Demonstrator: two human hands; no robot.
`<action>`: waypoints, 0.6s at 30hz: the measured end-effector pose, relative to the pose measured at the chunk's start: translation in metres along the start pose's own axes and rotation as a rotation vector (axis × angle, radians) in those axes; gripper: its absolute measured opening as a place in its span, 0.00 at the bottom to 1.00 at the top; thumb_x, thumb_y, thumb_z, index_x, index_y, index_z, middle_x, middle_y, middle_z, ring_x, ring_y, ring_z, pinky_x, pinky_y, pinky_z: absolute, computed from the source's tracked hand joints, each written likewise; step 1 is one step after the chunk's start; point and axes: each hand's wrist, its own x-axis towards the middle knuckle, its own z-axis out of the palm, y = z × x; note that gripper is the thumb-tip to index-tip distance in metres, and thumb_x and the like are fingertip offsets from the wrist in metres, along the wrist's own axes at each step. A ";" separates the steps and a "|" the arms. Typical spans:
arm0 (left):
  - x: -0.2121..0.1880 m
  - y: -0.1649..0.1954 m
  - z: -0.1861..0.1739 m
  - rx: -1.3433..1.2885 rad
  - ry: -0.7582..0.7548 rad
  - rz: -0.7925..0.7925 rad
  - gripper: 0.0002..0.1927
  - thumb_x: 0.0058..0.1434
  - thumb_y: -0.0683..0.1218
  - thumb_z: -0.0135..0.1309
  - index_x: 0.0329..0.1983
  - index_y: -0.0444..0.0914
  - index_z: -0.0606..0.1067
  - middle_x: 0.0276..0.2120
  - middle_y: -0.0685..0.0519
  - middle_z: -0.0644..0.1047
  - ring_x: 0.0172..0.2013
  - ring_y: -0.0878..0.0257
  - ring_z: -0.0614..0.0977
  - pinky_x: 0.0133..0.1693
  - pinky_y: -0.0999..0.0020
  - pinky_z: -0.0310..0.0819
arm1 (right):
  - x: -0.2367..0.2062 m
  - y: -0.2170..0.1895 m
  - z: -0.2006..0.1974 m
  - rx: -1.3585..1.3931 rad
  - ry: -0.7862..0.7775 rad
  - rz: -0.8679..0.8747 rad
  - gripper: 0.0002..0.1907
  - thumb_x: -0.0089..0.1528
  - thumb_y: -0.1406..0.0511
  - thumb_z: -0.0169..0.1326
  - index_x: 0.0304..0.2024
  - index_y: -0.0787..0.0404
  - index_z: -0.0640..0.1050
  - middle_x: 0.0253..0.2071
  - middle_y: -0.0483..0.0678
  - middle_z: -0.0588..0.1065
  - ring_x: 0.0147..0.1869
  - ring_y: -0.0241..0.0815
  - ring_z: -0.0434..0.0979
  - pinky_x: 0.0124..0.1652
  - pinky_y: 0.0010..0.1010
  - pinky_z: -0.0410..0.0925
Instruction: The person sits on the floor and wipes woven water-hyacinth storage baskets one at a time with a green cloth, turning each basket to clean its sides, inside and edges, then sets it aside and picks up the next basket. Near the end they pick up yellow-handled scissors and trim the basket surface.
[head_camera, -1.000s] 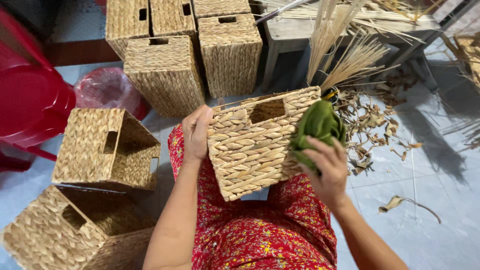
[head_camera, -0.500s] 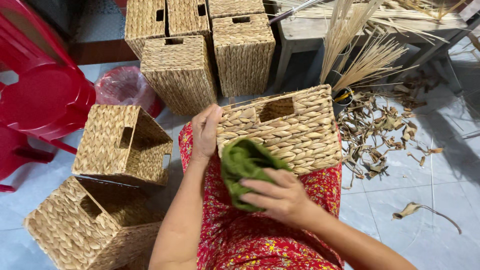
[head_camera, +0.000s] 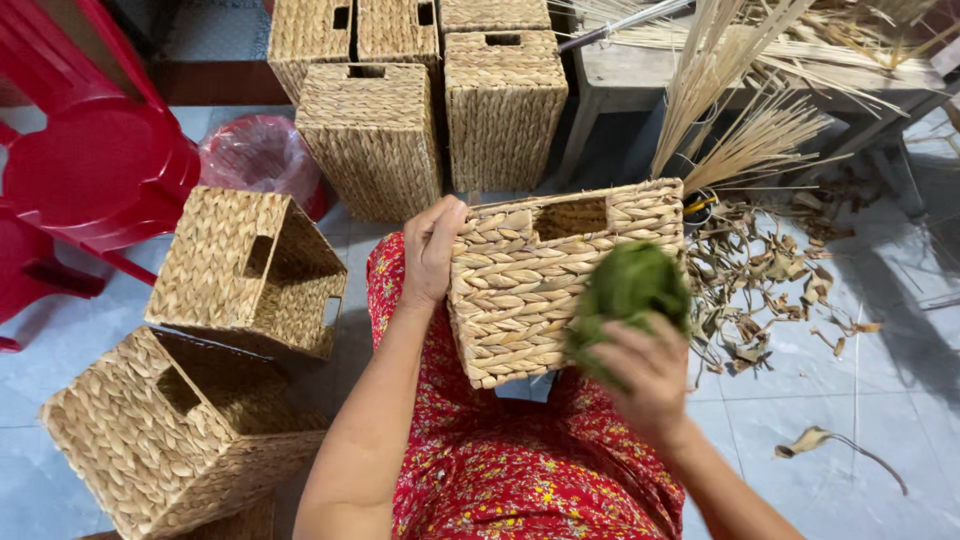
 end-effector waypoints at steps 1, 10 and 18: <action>0.000 0.000 0.000 0.002 0.002 0.008 0.18 0.73 0.47 0.47 0.28 0.35 0.60 0.26 0.60 0.60 0.31 0.71 0.61 0.33 0.71 0.58 | 0.006 -0.016 0.008 0.029 -0.025 -0.064 0.16 0.50 0.63 0.69 0.41 0.48 0.82 0.54 0.41 0.77 0.64 0.54 0.70 0.63 0.44 0.62; 0.000 0.003 -0.004 0.005 0.009 -0.041 0.16 0.71 0.47 0.46 0.28 0.34 0.66 0.26 0.60 0.64 0.31 0.72 0.64 0.34 0.73 0.61 | 0.053 -0.067 0.016 0.197 -0.261 -0.304 0.28 0.44 0.65 0.63 0.50 0.49 0.82 0.60 0.42 0.76 0.64 0.55 0.71 0.57 0.46 0.66; -0.003 0.003 0.000 0.040 -0.031 0.002 0.16 0.72 0.46 0.47 0.29 0.33 0.64 0.26 0.59 0.64 0.32 0.71 0.64 0.34 0.71 0.62 | 0.005 0.021 -0.017 -0.056 -0.093 -0.151 0.17 0.54 0.63 0.69 0.45 0.49 0.82 0.56 0.42 0.76 0.63 0.46 0.72 0.63 0.43 0.63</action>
